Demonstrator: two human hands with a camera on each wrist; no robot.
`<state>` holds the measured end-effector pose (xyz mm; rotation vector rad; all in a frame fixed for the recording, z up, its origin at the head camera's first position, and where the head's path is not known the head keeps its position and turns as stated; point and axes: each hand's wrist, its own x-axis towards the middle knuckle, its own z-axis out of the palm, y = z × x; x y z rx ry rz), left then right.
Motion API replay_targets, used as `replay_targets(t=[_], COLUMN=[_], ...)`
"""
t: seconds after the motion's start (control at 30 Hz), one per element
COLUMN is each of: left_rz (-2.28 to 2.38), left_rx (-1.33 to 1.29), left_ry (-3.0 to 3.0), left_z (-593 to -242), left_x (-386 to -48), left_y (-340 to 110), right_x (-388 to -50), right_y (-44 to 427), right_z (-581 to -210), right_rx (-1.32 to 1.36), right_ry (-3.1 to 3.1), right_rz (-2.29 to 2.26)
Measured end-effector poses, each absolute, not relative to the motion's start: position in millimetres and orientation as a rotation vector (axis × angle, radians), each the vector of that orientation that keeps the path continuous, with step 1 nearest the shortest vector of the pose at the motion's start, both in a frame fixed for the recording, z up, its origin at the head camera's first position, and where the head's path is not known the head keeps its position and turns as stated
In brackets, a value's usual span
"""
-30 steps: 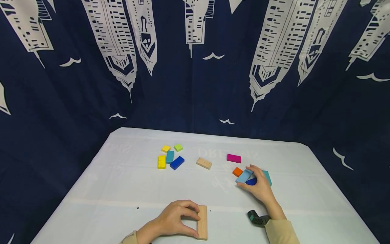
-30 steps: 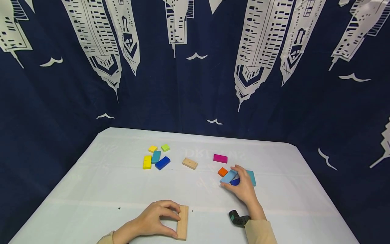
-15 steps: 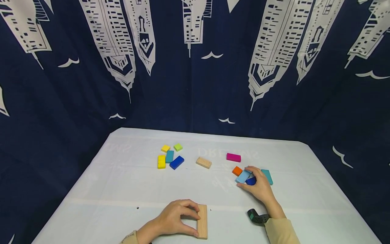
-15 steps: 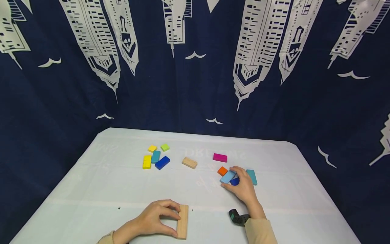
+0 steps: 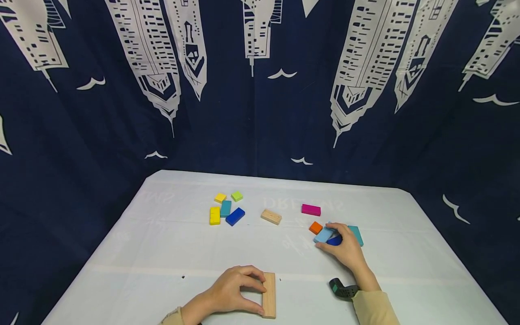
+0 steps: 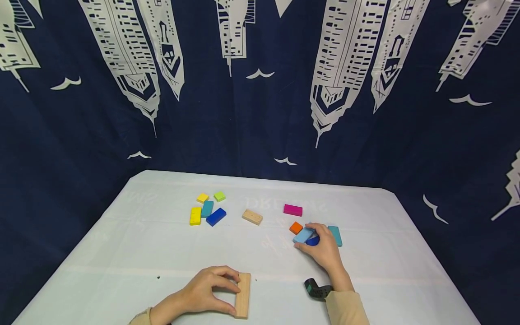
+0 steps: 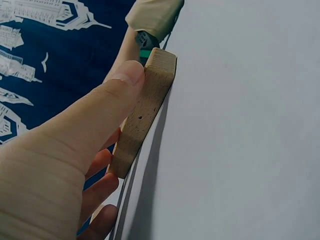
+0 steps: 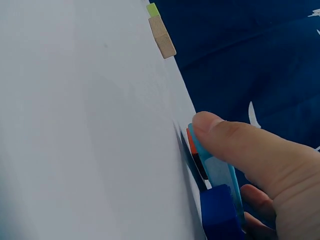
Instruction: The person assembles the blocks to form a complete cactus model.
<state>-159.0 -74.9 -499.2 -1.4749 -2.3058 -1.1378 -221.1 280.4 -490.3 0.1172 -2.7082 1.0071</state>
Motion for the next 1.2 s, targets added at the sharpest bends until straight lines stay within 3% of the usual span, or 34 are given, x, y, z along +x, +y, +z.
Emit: replay_targets(t=[0.77,1.2], left_rz=[-1.132,-1.157], left_rx=[-1.459,-1.459], left_ry=[-2.294,-2.335], left_z=[-498.8,-499.8], left_x=[-160.2,-159.1], left_y=[-75.0,-75.0], right_x=[-209.7,-199.2], right_y=[238.3,202.8], right_z=[-460.4,-462.2], right_rx=[0.29,0.448], right_ry=[-2.612,-2.623], right_rz=[1.089,1.126])
